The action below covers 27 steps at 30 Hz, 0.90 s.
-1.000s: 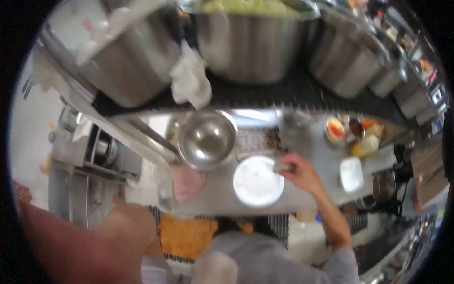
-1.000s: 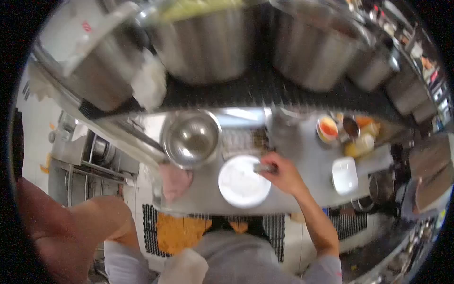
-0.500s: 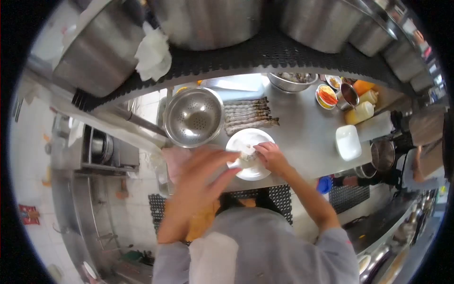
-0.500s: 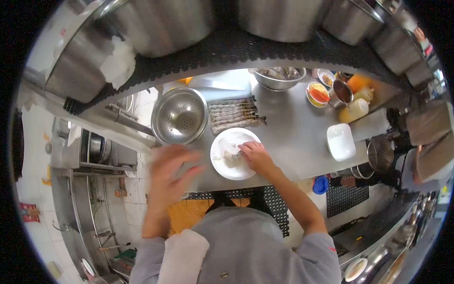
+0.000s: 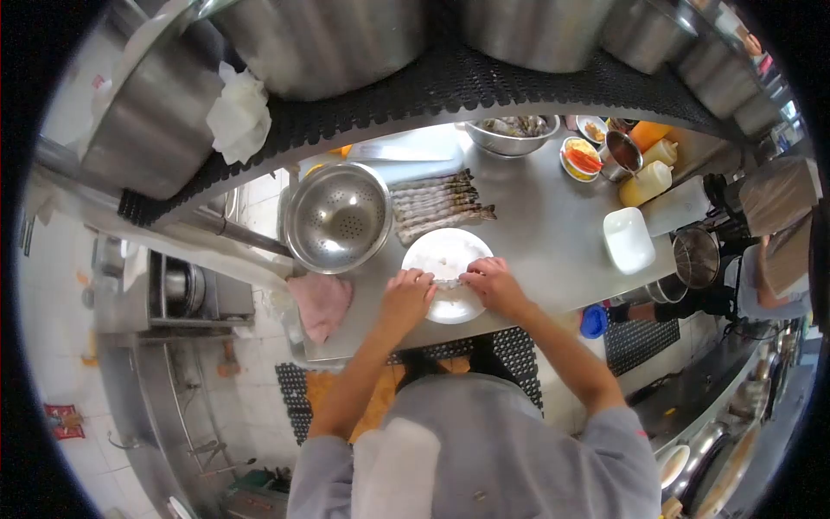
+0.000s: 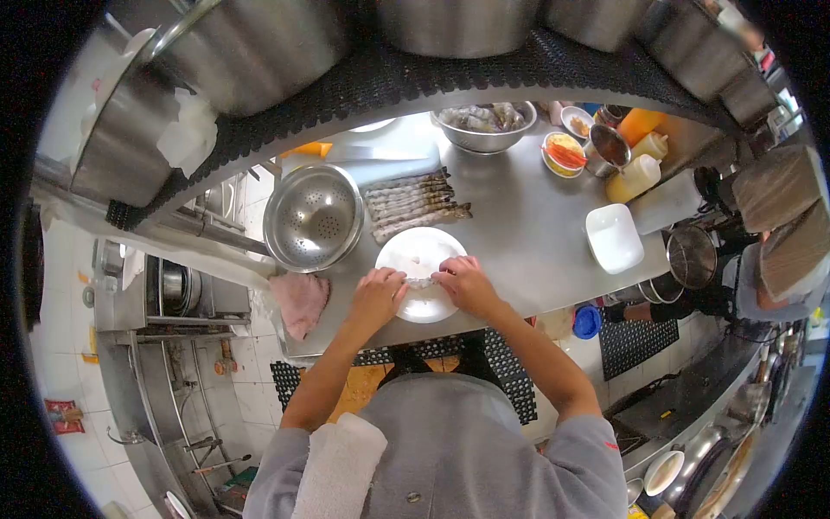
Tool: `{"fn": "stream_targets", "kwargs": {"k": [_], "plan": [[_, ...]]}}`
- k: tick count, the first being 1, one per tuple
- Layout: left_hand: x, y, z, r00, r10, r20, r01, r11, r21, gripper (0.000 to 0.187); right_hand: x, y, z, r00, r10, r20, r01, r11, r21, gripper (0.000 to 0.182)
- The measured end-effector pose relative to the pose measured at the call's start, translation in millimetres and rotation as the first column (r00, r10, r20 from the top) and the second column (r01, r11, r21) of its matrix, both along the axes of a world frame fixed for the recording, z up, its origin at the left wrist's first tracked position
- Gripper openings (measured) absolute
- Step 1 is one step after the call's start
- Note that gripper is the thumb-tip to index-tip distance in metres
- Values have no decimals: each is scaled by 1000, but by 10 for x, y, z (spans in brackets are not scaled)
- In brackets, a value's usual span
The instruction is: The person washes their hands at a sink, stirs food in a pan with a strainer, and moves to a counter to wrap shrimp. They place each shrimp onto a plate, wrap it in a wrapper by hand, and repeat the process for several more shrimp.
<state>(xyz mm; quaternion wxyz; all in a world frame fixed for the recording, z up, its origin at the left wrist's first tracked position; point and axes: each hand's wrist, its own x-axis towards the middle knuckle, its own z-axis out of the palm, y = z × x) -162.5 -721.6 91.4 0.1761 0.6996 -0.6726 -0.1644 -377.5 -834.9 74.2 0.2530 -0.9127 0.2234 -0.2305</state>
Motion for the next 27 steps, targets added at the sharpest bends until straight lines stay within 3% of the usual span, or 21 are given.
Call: {"fn": "stream_targets", "kwargs": {"k": [1, 2, 5, 7, 11, 13, 14, 16, 20, 24, 26, 27], "plan": [[-32, 11, 37, 998, 22, 62, -12, 987, -158, 31, -1, 32, -7, 1000, -27, -1, 27, 999, -30, 22], [-63, -4, 56, 998, 20, 65, -9, 987, -163, 31, 7, 50, -10, 999, -55, 0, 54, 997, -63, 22], [-128, 7, 16, 998, -61, 22, 64, 985, -161, 32, 8, 125, -125, 989, -136, 58, 138, 990, -28, 23], [-92, -8, -69, 995, -21, 93, 24, 999, -31, 34, -58, 143, -183, 989, -130, 64, 133, 990, -47, 22], [-118, 43, -22, 991, 6, 135, 0, 999, -48, 36, -40, 205, -166, 983, -170, 71, 175, 983, -62, 20], [-205, 5, 12, 994, -56, 96, 81, 957, -280, 34, 71, 268, -70, 980, -184, 71, 190, 978, -82, 20], [-224, -3, -39, 993, -57, 101, 84, 954, -287, 34, 100, 301, -38, 977, -201, 69, 208, 974, -96, 20], [-227, -54, -199, 996, -77, -41, 65, 970, -234, 34, 85, 298, -120, 980, -193, 52, 197, 977, -86, 21], [-120, 5, -251, 992, -90, -93, 71, 978, -196, 35, 18, 174, -240, 988, -143, 57, 146, 988, -46, 21], [11, 110, -278, 991, -99, -95, 77, 974, -214, 34, -36, 138, -245, 994, -93, 50, 94, 995, -18, 19], [70, 124, -258, 993, -113, -40, 103, 974, -204, 23, -10, 182, -300, 996, -90, 24, 90, 996, -17, 18], [66, 155, -279, 995, -99, -6, 94, 955, -280, 20, -43, 143, -299, 995, -102, -7, 102, 995, -19, 18]]}}
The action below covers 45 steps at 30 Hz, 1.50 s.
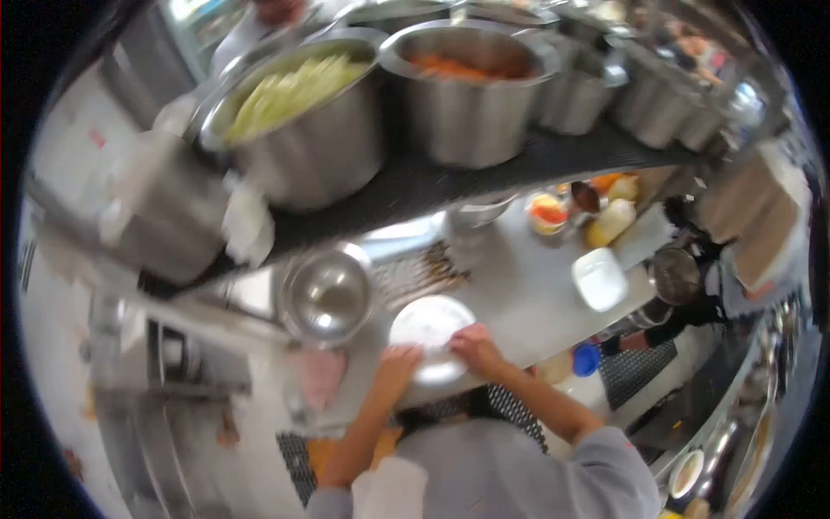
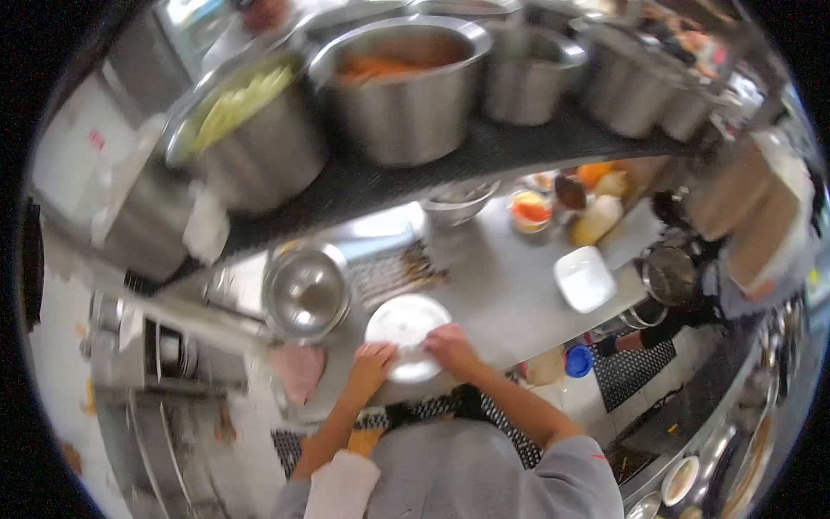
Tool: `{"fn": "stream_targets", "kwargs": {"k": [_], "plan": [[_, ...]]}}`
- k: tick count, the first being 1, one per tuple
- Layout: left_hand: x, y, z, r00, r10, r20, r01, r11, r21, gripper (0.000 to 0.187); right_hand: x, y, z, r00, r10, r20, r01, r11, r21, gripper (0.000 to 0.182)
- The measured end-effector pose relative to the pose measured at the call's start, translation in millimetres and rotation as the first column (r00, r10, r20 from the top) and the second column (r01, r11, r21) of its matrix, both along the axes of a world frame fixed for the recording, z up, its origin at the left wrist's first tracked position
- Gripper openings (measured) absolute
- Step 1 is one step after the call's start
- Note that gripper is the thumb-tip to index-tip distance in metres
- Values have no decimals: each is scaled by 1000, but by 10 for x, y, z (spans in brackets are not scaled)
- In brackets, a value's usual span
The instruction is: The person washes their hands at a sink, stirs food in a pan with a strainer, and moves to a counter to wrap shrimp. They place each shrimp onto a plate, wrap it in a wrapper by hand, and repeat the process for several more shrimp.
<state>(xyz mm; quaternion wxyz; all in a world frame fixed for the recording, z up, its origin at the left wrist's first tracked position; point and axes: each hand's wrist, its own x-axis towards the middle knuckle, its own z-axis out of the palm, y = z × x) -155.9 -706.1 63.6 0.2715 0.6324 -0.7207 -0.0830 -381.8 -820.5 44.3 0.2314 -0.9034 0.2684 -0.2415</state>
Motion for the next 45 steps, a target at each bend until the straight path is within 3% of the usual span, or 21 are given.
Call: {"fn": "stream_targets", "kwargs": {"k": [2, 4, 6, 9, 11, 15, 17, 21, 31, 36, 38, 40, 43, 44, 45], "plan": [[11, 4, 34, 999, 39, 9, -40, 995, 86, 21, -6, -4, 21, 996, 37, -77, -40, 999, -37, 17], [-24, -13, 136, 997, 71, 24, -74, 986, 153, 29, 18, -6, 57, 998, 36, -42, -37, 999, -26, 17], [-212, -81, 322, 994, 46, 97, -49, 998, 31, 33, 77, 54, 152, 993, 4, -116, -13, 997, -76, 19], [-330, -175, 324, 996, 27, 90, -31, 999, 33, 33, 144, 98, 166, 994, -16, -107, 4, 994, -109, 22], [-298, -194, 235, 999, -15, -37, 18, 995, 102, 32, 139, 90, 76, 998, -16, -68, 8, 993, -116, 23], [-197, -156, 191, 1000, -19, -22, 21, 997, 75, 28, 75, 48, -11, 1000, 18, -15, -19, 996, -86, 22], [-290, -153, 305, 998, -10, -62, 8, 999, -45, 21, 90, 65, 9, 999, 33, 1, -33, 997, -70, 21], [-337, -201, 250, 995, -41, -89, 42, 999, 18, 22, 127, 73, 9, 1000, 1, -22, -2, 997, -73, 19], [-375, -194, 101, 1000, 20, -8, -20, 998, -52, 19, 102, 51, -23, 999, 24, 46, -19, 994, -109, 15], [-428, -220, 196, 999, 36, 30, -34, 997, -73, 19, 104, 14, 13, 999, 27, -21, -28, 1000, -10, 16], [-423, -235, 209, 999, 28, -29, -29, 999, -31, 20, 115, 1, 12, 998, 36, -50, -35, 999, 25, 14], [-415, -241, 180, 999, 34, -23, -35, 999, -31, 20, 99, -28, 17, 995, 74, 73, -70, 996, -55, 10], [-420, -245, 144, 999, 33, -4, -33, 999, -40, 20, 75, -40, 28, 988, 75, 133, -75, 997, -8, 11], [-427, -246, 136, 999, 37, 9, -36, 998, -44, 20, 55, -64, 33, 988, 76, 131, -76, 997, -5, 11], [-433, -252, 116, 999, 48, 8, -48, 998, -36, 20, 57, -81, 26, 998, 63, 14, -63, 998, 14, 13]]}}
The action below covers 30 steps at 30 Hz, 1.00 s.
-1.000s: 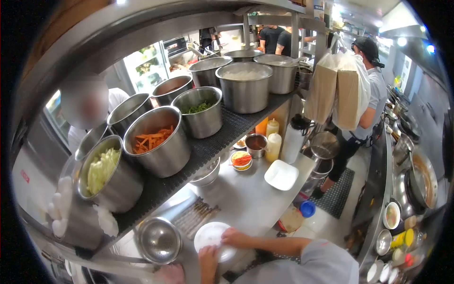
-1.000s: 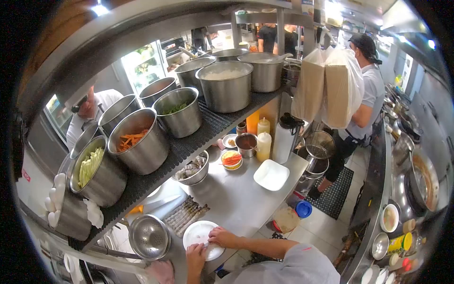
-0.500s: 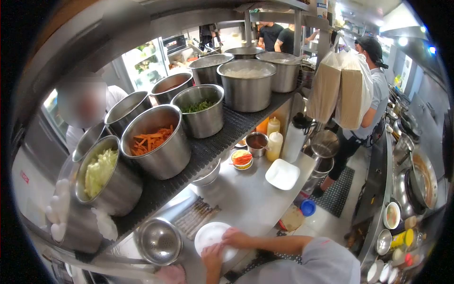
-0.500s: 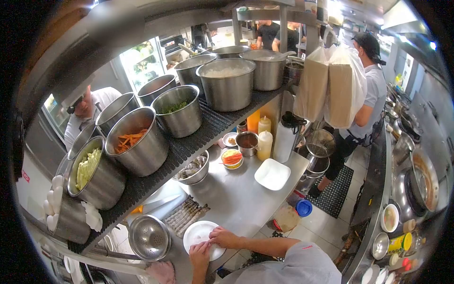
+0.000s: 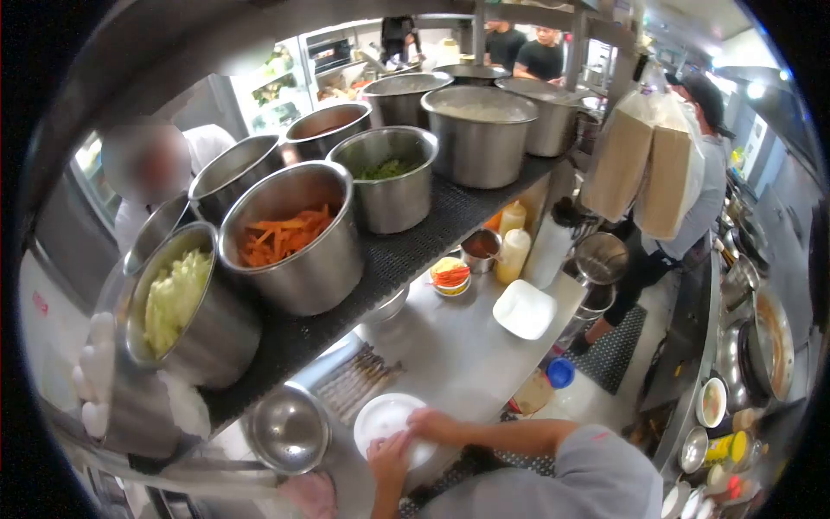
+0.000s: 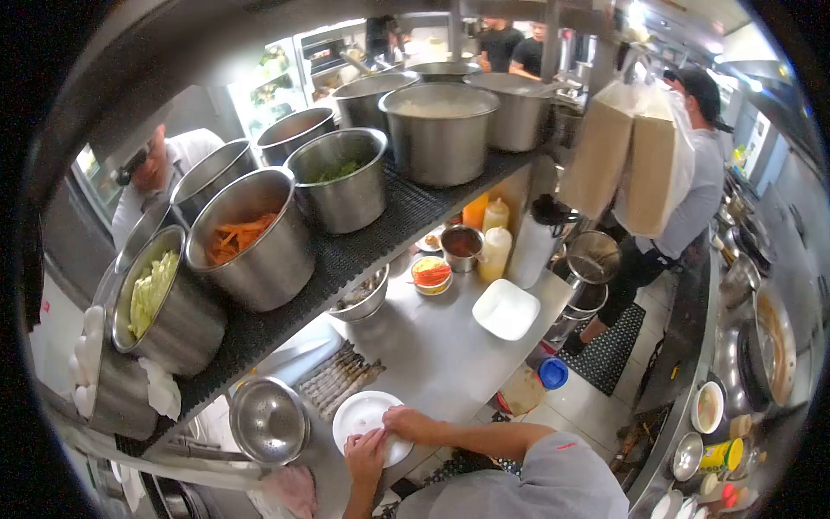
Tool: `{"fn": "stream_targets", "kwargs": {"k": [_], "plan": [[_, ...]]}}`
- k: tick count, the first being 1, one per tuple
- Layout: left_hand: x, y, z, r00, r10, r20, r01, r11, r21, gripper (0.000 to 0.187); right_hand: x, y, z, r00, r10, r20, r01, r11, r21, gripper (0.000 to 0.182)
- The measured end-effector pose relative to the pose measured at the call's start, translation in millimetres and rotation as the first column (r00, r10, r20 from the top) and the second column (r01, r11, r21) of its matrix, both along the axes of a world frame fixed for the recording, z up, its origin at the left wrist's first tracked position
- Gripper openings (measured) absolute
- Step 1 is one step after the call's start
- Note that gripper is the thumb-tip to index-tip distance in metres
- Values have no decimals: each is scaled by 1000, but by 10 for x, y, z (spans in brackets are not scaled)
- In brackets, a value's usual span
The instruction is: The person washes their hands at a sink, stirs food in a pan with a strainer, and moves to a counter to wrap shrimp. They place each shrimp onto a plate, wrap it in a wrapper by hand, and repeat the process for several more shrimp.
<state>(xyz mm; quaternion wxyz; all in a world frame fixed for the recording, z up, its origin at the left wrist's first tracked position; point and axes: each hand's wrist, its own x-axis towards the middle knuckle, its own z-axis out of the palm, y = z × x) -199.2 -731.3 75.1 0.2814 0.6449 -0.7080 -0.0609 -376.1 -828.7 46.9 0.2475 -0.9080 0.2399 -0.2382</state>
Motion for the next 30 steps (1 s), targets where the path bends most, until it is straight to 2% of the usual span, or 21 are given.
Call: {"fn": "stream_targets", "kwargs": {"k": [1, 3, 4, 7, 9, 13, 15, 17, 22, 24, 26, 28, 30], "plan": [[14, -13, -15, 1000, -23, 2, 23, 1000, -21, 21, 58, 2, -2, 994, 9, -112, -7, 1000, 15, 15], [61, -12, -137, 998, -27, 51, 28, 999, -31, 22, 20, -32, 46, 995, 94, 43, -98, 991, 91, 14], [42, -11, -100, 999, -7, 39, 9, 999, -36, 21, 44, -8, 124, 998, 22, -65, -16, 995, 94, 12], [34, -24, -113, 1000, 7, 23, -6, 999, -38, 20, 16, -8, 139, 995, 96, 31, -99, 985, 144, 11], [40, -16, -91, 1000, -5, 28, 5, 1000, -5, 20, 22, -2, 63, 998, 41, -38, -40, 999, 36, 10], [24, 12, -50, 1000, 8, -27, -8, 1000, -7, 22, 55, 37, 138, 997, 66, -28, -66, 998, 20, 13], [3, -39, -95, 999, 13, 44, -12, 1000, -14, 24, 97, 62, 50, 986, -24, -163, 30, 999, 38, 11], [14, -51, -78, 998, -12, 68, 14, 999, -35, 23, 97, 70, -82, 996, 6, -86, -14, 995, -96, 12], [-49, -89, 104, 999, -14, 34, 15, 1000, -26, 17, 167, 97, 20, 984, -45, -174, 35, 998, -57, 10], [-51, -48, 60, 1000, 9, -22, -9, 1000, -3, 16, 137, 158, 17, 984, -49, -170, 38, 997, -64, 10], [-33, -75, 22, 1000, 6, 5, -6, 1000, 6, 17, 157, 80, 82, 986, -49, -158, 35, 995, -88, 10], [-23, -24, -1, 999, 4, 34, -6, 999, 37, 17, 194, 131, 78, 954, -58, -295, 23, 993, -120, 10], [-14, -41, 12, 999, -18, 26, 17, 999, 32, 18, 199, 149, 53, 965, -83, -247, 57, 992, -110, 10]]}}
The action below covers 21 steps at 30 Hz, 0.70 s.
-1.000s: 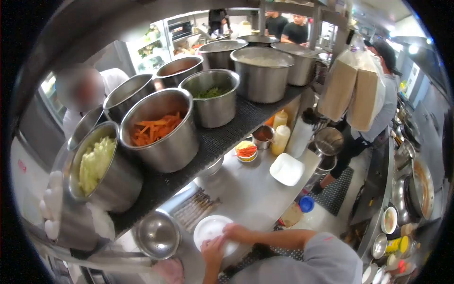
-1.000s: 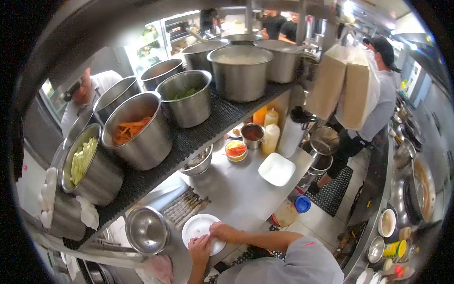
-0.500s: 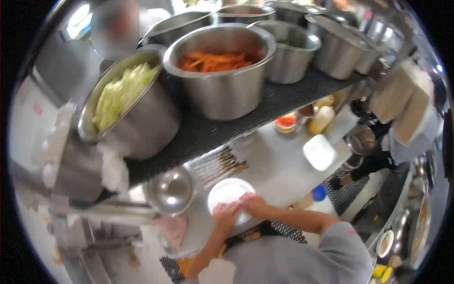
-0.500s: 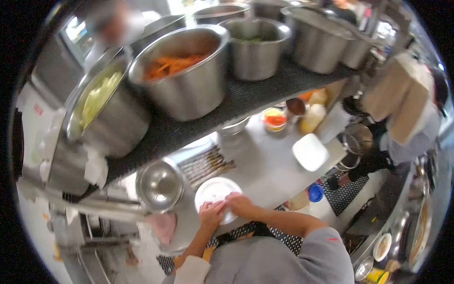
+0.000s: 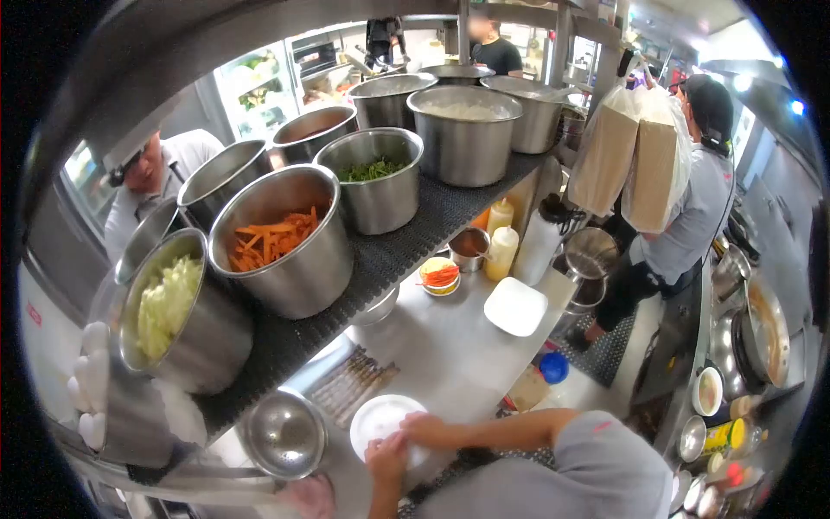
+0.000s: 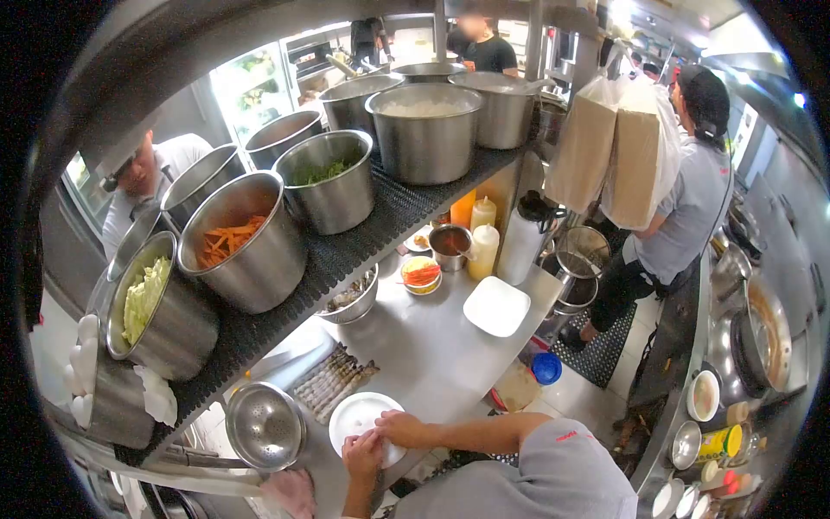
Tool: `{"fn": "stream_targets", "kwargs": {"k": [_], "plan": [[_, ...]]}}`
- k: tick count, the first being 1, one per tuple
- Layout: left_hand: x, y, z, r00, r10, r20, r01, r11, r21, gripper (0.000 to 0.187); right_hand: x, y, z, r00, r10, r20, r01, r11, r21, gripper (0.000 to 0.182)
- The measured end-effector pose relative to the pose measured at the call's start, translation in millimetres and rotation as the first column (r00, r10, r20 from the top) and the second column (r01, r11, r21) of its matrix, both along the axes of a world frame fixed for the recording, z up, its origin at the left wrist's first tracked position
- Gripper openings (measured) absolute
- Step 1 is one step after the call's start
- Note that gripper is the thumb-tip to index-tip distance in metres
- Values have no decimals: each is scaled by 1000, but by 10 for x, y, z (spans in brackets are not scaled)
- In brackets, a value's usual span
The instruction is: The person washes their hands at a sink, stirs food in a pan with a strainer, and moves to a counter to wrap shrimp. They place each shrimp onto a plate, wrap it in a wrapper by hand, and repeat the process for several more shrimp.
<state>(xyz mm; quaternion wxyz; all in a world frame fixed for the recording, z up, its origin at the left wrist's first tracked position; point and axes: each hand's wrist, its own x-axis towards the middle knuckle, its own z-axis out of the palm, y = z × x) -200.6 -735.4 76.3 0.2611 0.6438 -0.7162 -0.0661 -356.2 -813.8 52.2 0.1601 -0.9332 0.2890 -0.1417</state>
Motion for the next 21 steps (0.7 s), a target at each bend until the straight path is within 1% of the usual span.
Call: {"fn": "stream_targets", "kwargs": {"k": [1, 2, 3, 5, 7, 8, 9, 11, 13, 16, 21], "plan": [[-14, -30, 85, 1000, -1, 3, 1, 1000, -7, 18, -9, -14, -1, 999, -24, 47, 23, 1000, 13, 10], [-49, -24, 185, 999, -5, -34, 4, 1000, -9, 18, -40, -23, -15, 999, -23, 47, 22, 1000, 13, 10], [-62, 21, 250, 998, -9, -67, 8, 1000, -9, 19, -59, -21, -33, 998, 7, 60, -6, 1000, -9, 11], [-21, 17, 125, 997, -28, -67, 27, 1000, -16, 20, -72, -10, -48, 996, 38, 82, -35, 998, -49, 11], [44, -17, 59, 997, -44, -69, 41, 998, -45, 21, -110, -11, -45, 986, 18, 165, -20, 1000, 8, 9], [63, -9, 54, 992, -36, -120, 34, 999, -12, 20, -100, -25, -37, 986, 26, 167, -24, 1000, -8, 9], [96, 25, 38, 985, -26, -168, 31, 999, 28, 19, -76, 9, -51, 987, 8, 159, -11, 1000, 19, 10], [100, 45, 39, 989, -21, -143, 26, 999, 35, 17, -67, 21, -82, 990, -2, 144, -4, 999, 42, 10], [123, 41, 6, 988, -48, -148, 47, 999, -9, 18, -40, 8, -102, 969, 10, 246, -22, 999, 45, 11], [141, 29, -103, 985, -57, -165, 53, 998, -29, 19, -65, -8, -85, 982, 30, 188, -39, 998, 41, 11], [100, 49, -53, 985, -79, -152, 71, 996, -62, 19, -97, 0, -42, 972, 52, 228, -57, 998, 18, 10]]}}
